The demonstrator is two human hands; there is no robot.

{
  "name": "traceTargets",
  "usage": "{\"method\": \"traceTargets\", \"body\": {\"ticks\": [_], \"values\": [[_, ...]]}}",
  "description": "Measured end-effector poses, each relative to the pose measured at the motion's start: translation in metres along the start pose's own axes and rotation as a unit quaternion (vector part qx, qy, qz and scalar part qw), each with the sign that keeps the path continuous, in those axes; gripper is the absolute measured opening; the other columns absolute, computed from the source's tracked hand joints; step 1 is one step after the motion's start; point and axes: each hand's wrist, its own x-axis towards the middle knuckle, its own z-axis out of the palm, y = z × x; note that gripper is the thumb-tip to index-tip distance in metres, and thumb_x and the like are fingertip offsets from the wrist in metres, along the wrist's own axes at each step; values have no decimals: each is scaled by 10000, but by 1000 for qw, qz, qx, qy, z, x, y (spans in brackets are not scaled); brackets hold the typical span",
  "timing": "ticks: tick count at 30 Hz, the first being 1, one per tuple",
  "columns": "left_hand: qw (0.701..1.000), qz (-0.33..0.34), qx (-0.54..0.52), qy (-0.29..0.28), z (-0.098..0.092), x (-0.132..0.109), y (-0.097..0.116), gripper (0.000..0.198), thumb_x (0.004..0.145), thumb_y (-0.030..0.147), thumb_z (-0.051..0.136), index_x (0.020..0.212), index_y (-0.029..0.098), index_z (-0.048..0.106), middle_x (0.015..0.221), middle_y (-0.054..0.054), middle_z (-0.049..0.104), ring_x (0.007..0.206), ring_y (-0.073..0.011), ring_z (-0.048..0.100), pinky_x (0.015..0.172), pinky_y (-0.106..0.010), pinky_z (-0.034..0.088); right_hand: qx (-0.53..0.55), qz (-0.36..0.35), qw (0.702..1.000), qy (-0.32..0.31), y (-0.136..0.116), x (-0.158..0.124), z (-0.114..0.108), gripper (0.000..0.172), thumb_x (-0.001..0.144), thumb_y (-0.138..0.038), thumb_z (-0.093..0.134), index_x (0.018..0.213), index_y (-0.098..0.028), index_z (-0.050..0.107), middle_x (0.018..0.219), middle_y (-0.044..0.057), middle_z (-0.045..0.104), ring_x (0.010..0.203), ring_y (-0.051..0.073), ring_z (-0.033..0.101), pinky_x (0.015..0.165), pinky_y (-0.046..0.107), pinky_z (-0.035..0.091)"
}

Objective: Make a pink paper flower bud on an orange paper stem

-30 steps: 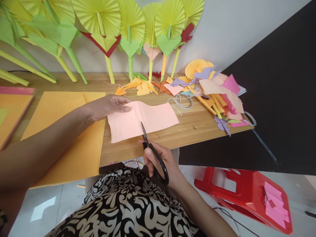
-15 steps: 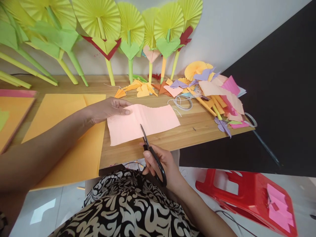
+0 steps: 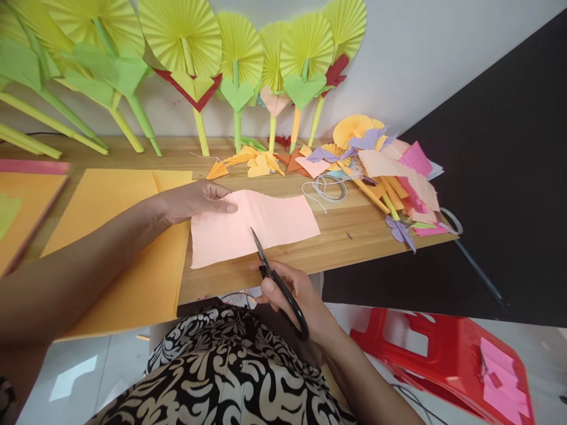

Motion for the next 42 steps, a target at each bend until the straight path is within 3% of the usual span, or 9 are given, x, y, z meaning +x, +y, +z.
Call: {"method": "traceTargets", "body": {"ticks": [6,11,16,22,28,33,36,42], "values": [[1000,10,11,-6,5,-3,3,310,698,461,834,840,192,773,823,-31,778,674,-145,692,693,-271,568,3,-1,1000,0,0,4,1,574,901,-627,555,1221,-155,621,715,-10,502,594,112,453,749,333,528],[999,21,27,-8,6,-2,3,336,698,472,833,849,178,775,799,-36,776,696,-161,706,688,-273,577,8,-13,1000,18,-4,6,6,493,913,-610,546,1084,-159,650,651,-27,494,540,101,422,741,342,557],[999,20,18,-18,4,1,-3,334,708,463,833,879,182,778,842,-57,787,717,-181,723,728,-309,591,2,-11,999,43,-4,6,9,465,919,-601,542,1012,-156,645,606,-32,484,499,103,455,552,268,493],[1000,2,-9,-25,4,2,-4,346,701,457,842,908,185,787,881,-69,793,728,-202,740,769,-350,608,-1,-12,998,58,-3,7,10,481,916,-624,531,929,-155,634,587,-34,470,458,91,482,461,222,412],[1000,-7,-14,-20,3,2,-5,344,700,457,846,903,185,792,863,-69,796,698,-194,742,746,-332,617,12,-12,998,60,-5,9,12,474,916,-609,541,967,-150,647,548,-64,414,402,70,408,484,247,491],[999,-5,-21,-26,2,3,-5,312,699,442,853,878,193,795,849,-52,796,670,-177,734,733,-316,620,-4,4,998,55,-5,9,11,516,890,-646,550,978,-146,636,510,-82,364,384,77,398,454,247,483],[999,-3,-25,-30,2,2,-6,312,706,441,849,880,188,795,849,-57,795,667,-172,732,718,-306,618,-18,10,998,59,-3,8,7,511,900,-642,542,1008,-148,618,511,-91,358,402,74,387,526,273,521],[999,3,-30,-36,3,1,-6,326,706,425,850,907,175,792,857,-64,795,662,-159,729,677,-275,611,-60,-8,998,19,-4,9,0,468,916,-642,516,809,-187,531,574,-49,439,549,114,527,677,308,532]]}}
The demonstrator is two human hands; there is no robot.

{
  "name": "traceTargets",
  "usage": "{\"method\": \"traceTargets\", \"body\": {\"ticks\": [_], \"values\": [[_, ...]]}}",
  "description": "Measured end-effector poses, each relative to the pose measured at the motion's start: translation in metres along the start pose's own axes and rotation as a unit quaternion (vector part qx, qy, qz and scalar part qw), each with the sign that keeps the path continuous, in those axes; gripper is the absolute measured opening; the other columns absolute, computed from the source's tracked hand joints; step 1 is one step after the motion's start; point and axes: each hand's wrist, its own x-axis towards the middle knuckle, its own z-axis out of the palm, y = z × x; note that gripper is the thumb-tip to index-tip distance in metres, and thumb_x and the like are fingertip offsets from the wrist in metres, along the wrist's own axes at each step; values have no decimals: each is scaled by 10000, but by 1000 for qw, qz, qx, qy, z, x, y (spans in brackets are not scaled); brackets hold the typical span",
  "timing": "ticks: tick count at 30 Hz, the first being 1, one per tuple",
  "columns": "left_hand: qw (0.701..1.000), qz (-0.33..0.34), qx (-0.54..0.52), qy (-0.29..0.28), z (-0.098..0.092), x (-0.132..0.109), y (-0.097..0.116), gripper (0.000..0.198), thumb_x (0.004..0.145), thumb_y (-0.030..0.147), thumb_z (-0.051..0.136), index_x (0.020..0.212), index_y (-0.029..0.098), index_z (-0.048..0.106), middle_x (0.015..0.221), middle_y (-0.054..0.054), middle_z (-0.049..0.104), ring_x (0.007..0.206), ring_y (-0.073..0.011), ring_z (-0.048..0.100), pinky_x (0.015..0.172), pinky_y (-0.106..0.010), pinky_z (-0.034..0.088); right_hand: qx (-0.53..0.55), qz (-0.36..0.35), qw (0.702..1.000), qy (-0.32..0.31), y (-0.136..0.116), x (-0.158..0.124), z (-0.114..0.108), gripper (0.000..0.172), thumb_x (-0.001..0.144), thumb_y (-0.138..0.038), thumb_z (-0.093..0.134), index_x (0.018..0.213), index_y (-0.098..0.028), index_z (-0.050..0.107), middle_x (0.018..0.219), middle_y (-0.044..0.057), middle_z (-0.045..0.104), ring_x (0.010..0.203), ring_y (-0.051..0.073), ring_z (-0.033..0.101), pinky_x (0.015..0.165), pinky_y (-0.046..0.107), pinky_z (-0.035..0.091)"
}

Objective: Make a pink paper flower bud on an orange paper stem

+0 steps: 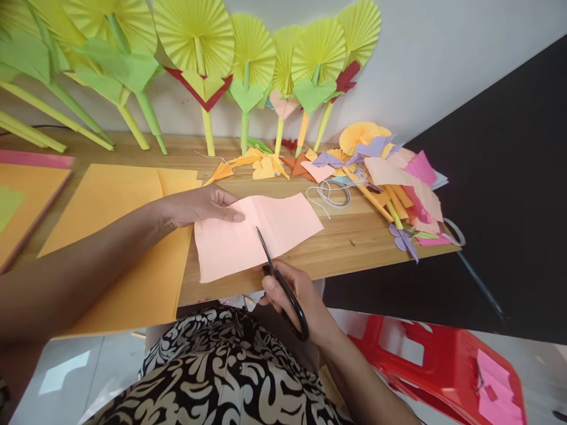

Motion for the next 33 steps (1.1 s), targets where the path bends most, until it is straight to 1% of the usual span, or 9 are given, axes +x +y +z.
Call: {"method": "traceTargets", "body": {"ticks": [3,10,14,17,21,24,27,29,33], "values": [[1000,2,0,-11,2,0,0,343,703,440,849,915,176,793,889,-73,797,679,-165,734,673,-269,609,-20,2,1000,-1,-3,1,0,499,908,-667,503,750,-194,505,575,-34,455,621,153,609,657,290,502],[999,3,2,-35,5,2,-1,322,711,444,841,897,186,795,881,-73,796,677,-175,734,649,-269,603,-28,14,999,28,-10,2,4,571,875,-710,509,663,-181,540,497,-27,442,584,170,635,561,253,432],[999,6,-2,-35,5,2,-1,285,719,425,835,868,186,797,830,-61,789,681,-183,735,639,-271,596,-36,17,998,46,-15,3,7,595,852,-733,518,613,-188,513,452,-40,409,505,148,597,506,236,399],[999,3,-2,-32,5,1,-1,290,726,418,831,880,176,791,820,-52,788,678,-169,729,652,-257,592,-31,15,998,50,-15,3,8,594,850,-726,531,589,-194,484,434,-49,396,453,123,555,476,225,375],[1000,7,3,-25,5,1,-1,291,724,410,835,867,163,783,824,-57,789,677,-156,724,638,-233,583,-22,20,998,53,-13,4,9,603,845,-730,535,560,-206,444,408,-60,366,415,114,533,454,221,368],[1000,-1,5,-21,5,2,-1,288,723,405,835,865,160,780,813,-57,787,688,-163,726,646,-242,588,-22,24,998,58,-13,4,11,603,842,-732,537,558,-212,424,393,-64,358,389,112,516,441,220,371],[1000,-7,3,-19,4,2,-1,295,721,411,835,873,164,783,805,-52,786,704,-169,731,678,-257,596,-24,16,998,54,-14,4,11,591,861,-719,524,571,-213,426,402,-62,364,413,119,539,460,224,401],[1000,-4,-3,-23,4,2,-2,298,720,419,836,879,171,788,835,-57,791,712,-174,736,695,-268,602,-23,9,999,46,-15,4,9,568,881,-700,513,599,-211,444,428,-59,381,462,126,566,513,235,450],[999,3,-13,-34,4,3,-2,321,705,440,847,891,183,795,910,-86,796,712,-184,745,697,-292,615,-6,4,1000,15,-13,7,5,548,868,-719,514,675,-208,476,501,-57,414,511,121,548,615,274,516]]}}
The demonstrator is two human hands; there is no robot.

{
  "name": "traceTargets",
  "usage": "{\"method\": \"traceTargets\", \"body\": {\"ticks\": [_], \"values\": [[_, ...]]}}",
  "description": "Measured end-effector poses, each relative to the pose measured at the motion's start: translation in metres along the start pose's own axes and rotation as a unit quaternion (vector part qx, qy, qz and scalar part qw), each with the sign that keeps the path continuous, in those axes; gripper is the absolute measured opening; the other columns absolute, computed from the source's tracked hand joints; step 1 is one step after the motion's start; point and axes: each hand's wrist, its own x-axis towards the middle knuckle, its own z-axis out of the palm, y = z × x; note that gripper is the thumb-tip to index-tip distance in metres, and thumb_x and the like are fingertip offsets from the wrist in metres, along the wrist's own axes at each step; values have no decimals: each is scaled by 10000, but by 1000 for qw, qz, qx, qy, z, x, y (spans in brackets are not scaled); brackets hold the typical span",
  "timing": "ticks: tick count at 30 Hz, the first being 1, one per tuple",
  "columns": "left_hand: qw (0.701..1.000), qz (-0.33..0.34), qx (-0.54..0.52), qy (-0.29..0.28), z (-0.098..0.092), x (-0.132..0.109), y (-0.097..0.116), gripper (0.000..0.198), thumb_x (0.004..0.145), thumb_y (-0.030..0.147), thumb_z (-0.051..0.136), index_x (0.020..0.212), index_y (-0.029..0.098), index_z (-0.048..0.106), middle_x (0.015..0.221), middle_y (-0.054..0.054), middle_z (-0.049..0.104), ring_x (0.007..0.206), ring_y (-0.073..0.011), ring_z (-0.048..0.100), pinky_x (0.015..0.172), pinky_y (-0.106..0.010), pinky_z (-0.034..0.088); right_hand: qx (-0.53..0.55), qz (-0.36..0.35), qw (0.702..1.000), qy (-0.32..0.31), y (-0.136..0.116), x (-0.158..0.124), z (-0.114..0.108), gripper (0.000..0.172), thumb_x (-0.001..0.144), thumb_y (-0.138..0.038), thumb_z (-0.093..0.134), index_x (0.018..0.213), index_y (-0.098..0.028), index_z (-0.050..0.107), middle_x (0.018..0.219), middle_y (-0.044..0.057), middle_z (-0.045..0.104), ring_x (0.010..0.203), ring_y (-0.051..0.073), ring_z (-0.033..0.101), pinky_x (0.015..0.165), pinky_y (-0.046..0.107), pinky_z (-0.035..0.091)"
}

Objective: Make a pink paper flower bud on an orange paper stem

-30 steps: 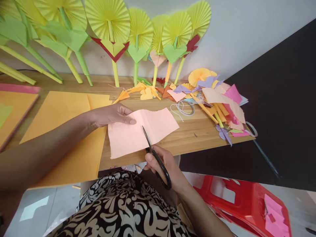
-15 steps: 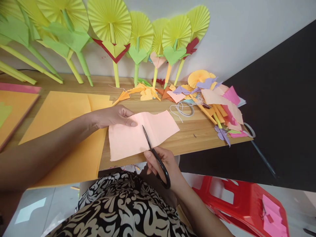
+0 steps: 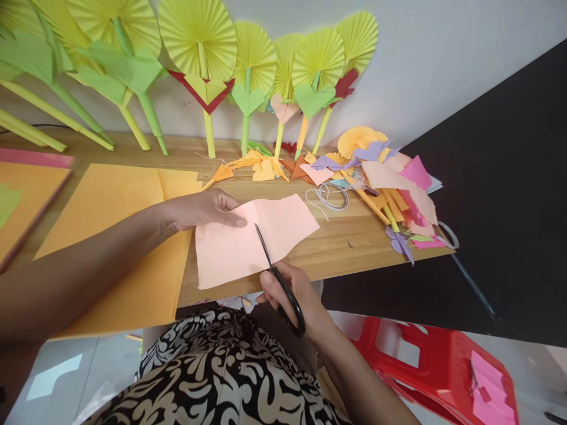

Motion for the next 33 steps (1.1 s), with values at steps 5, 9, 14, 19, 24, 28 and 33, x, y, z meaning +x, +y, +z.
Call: {"method": "traceTargets", "body": {"ticks": [5,9,14,19,24,28,33], "values": [[1000,1,-3,-1,-1,0,0,312,712,435,846,892,185,797,919,-86,797,693,-178,745,710,-300,617,15,12,1000,-16,5,2,-3,513,886,-681,530,733,-192,495,545,-49,432,577,131,577,643,269,506],[1000,3,-1,3,-2,-1,0,324,726,442,836,933,196,798,940,-81,798,716,-177,749,700,-288,615,78,16,996,-38,6,-1,-5,460,879,-624,598,856,-168,541,671,-29,507,583,104,571,557,225,423],[1000,1,2,-4,-1,-1,0,336,726,443,835,925,176,794,949,-98,796,747,-184,750,700,-277,611,126,10,991,-50,7,-4,-6,480,855,-640,614,934,-168,572,766,-8,526,481,48,369,402,197,291],[1000,-2,3,0,-1,-2,1,327,720,442,838,876,159,785,884,-100,795,722,-183,745,695,-281,608,140,13,989,-47,15,-1,-7,488,836,-636,635,936,-159,604,788,9,545,476,44,358,372,183,285],[1000,9,-9,-4,0,-3,2,331,738,455,825,904,170,790,897,-88,797,729,-172,744,717,-278,606,165,-5,984,-69,14,-4,-9,486,829,-604,665,1022,-163,604,954,99,626,626,102,470,377,164,370],[999,17,-28,12,3,-2,3,357,757,491,802,908,168,784,938,-88,797,726,-166,741,711,-278,605,173,-14,984,-45,15,-7,-9,491,839,-589,662,1113,-196,554,982,107,655,628,109,472,365,154,351],[999,25,-28,2,6,-3,4,334,760,470,806,889,164,779,917,-82,796,722,-165,740,713,-275,600,176,-5,984,-18,17,-4,-4,524,795,-626,688,1066,-206,531,922,91,659,623,116,480,358,157,334]]}}
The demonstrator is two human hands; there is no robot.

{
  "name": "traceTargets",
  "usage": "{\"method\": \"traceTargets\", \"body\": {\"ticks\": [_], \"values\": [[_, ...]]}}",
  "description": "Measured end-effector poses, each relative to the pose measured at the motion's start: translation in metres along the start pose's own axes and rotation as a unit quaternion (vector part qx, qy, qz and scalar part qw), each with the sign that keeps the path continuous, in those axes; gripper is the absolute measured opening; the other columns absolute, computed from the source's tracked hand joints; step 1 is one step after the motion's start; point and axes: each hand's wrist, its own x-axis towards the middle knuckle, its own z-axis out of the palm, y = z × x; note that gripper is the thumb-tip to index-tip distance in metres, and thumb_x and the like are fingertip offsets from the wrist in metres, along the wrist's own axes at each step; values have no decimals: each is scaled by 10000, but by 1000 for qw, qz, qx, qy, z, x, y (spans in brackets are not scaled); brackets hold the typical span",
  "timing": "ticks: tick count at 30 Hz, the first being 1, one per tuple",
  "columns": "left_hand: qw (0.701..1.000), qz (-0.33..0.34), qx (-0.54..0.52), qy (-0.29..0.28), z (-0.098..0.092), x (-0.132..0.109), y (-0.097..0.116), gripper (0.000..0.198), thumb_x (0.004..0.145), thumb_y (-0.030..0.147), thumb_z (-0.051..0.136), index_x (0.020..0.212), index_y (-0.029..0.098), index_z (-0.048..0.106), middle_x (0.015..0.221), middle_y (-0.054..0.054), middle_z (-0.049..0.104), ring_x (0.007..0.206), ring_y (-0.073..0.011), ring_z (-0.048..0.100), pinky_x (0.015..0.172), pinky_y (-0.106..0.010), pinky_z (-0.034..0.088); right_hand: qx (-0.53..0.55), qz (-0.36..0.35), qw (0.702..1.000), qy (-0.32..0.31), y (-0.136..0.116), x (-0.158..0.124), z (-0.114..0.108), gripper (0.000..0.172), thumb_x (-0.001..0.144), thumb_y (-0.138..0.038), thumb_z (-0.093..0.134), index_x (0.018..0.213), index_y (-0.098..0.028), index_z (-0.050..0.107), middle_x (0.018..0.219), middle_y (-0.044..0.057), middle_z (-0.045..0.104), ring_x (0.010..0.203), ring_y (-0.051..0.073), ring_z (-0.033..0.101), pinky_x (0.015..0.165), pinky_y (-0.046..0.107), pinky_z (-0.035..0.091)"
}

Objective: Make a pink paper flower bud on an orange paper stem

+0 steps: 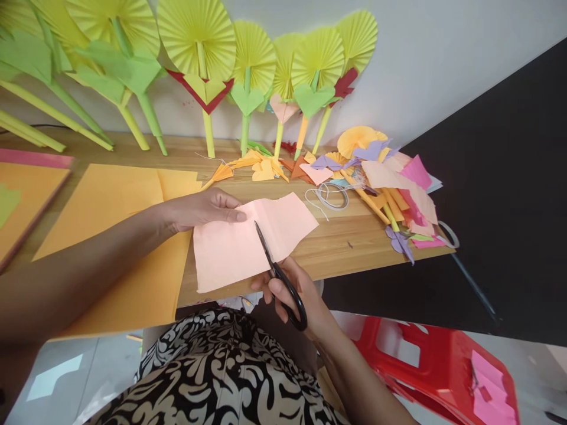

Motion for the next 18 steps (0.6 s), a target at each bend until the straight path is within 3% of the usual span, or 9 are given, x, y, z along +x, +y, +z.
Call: {"method": "traceTargets", "body": {"ticks": [3,8,13,18], "values": [[1000,-4,10,-5,2,-1,1,324,758,466,808,881,167,782,892,-79,796,710,-162,737,700,-266,597,-7,4,1000,11,-1,1,1,532,767,-634,711,1022,-205,525,896,82,649,634,121,496,361,163,338],[1000,-10,24,-4,4,0,0,317,770,470,796,895,179,786,881,-71,795,687,-153,730,672,-253,589,-14,-2,1000,19,-1,2,4,521,770,-652,698,952,-195,525,720,-7,590,426,52,396,356,194,303],[999,-10,37,0,5,0,0,313,772,466,793,882,173,786,848,-67,791,666,-147,721,657,-245,582,-44,11,996,75,-3,4,9,469,786,-618,698,880,-189,534,536,-66,499,371,55,365,365,207,268],[999,-12,44,7,5,-1,1,306,764,462,799,848,169,780,819,-60,786,650,-142,714,626,-232,574,-63,12,993,99,-6,5,12,483,760,-633,713,815,-192,522,495,-53,523,373,61,379,385,212,294]]}}
